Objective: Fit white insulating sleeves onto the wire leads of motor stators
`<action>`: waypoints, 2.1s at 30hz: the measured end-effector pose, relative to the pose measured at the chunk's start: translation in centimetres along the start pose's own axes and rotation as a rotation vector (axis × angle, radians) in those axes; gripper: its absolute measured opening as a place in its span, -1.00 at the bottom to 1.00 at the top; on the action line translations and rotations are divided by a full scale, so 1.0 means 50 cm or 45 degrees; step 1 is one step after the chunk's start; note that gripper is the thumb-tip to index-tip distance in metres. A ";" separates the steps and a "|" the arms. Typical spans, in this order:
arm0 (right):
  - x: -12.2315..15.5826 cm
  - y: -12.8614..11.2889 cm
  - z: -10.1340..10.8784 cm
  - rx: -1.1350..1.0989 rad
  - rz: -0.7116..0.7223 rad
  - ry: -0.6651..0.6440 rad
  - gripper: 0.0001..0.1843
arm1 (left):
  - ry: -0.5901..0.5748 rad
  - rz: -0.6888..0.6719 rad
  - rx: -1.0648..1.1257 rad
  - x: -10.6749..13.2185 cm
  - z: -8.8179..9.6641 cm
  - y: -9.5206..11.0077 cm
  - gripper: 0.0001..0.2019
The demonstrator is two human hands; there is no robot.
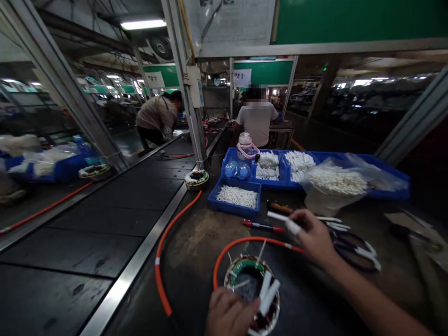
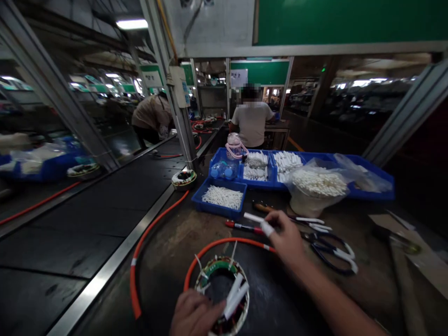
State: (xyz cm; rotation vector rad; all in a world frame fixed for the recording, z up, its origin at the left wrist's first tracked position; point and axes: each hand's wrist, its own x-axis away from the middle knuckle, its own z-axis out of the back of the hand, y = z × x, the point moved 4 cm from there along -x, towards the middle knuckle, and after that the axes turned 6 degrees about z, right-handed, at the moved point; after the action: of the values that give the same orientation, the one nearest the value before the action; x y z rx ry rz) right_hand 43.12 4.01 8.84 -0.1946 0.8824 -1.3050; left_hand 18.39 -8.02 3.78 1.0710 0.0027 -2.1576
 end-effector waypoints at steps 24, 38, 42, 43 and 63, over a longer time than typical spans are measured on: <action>0.407 -0.287 0.046 0.111 1.100 0.092 -0.80 | -0.394 0.441 0.123 -0.035 0.039 0.056 -0.38; 0.408 -0.271 0.008 0.181 1.000 -0.015 -0.73 | -0.404 0.485 0.110 -0.036 0.037 0.056 -0.42; 0.377 -0.279 -0.025 0.228 0.986 -0.019 -0.69 | -0.393 0.500 0.140 -0.037 0.035 0.055 -0.48; 0.369 -0.287 -0.033 0.237 1.007 0.003 -0.70 | -0.395 0.494 0.162 -0.037 0.034 0.055 -0.49; 0.335 -0.188 0.010 0.301 0.775 -0.029 -0.74 | -0.443 0.703 0.134 -0.063 0.052 0.064 -0.58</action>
State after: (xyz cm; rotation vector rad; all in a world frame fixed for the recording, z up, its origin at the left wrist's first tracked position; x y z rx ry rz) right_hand 36.35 -13.90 7.13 0.2320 0.6849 -0.8217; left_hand 19.79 -9.28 8.63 0.6373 -0.5125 -1.8147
